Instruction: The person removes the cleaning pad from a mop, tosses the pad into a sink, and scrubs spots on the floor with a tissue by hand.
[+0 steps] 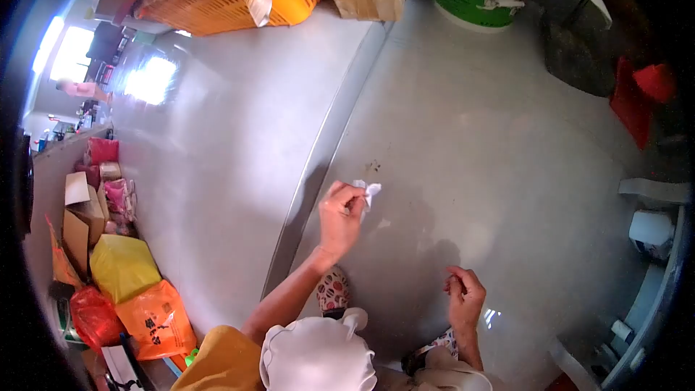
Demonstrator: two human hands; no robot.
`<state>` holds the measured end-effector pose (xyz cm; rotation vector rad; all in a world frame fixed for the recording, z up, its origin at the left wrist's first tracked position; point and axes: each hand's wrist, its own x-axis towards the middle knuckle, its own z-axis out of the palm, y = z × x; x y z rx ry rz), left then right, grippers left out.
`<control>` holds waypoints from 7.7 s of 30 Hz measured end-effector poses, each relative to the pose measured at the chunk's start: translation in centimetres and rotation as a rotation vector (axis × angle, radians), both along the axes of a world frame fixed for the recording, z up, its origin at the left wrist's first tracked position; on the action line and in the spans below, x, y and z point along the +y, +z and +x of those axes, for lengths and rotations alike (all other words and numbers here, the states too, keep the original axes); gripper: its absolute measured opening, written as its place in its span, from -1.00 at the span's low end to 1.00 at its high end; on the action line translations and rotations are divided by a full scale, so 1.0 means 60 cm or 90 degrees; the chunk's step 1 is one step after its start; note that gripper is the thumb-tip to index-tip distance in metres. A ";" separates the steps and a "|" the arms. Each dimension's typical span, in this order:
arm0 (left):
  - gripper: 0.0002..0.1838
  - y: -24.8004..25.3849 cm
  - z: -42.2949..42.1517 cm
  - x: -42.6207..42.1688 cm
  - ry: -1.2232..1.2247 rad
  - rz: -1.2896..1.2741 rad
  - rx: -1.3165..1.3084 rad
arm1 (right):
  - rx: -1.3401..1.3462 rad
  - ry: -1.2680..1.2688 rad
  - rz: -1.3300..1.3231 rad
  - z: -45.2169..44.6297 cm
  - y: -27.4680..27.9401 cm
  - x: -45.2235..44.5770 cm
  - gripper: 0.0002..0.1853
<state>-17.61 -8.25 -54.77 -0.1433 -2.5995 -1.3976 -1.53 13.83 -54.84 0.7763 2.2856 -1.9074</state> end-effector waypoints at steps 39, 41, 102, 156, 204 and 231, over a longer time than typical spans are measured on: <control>-0.92 0.006 0.052 -0.017 -0.040 0.032 -0.113 | -0.044 0.086 0.018 0.007 0.000 0.001 -0.79; -0.86 0.020 0.063 -0.046 0.004 0.035 -0.091 | -0.064 0.073 0.031 0.019 -0.007 0.015 -0.78; -0.88 -0.093 -0.042 0.029 0.023 0.153 -0.156 | 0.203 0.509 0.454 -0.095 -0.024 0.113 -0.77; -0.82 -0.063 0.062 0.051 0.009 0.545 -0.530 | 0.076 -0.164 -0.055 -0.138 -0.065 0.010 -0.70; -0.74 -0.096 0.271 -0.108 -0.223 -0.333 -0.293 | -0.017 0.216 0.310 -0.254 -0.189 -0.066 -0.60; -0.83 -0.084 0.255 -0.097 -0.209 -0.310 -0.245 | 0.293 0.268 0.349 -0.351 -0.213 -0.104 -0.80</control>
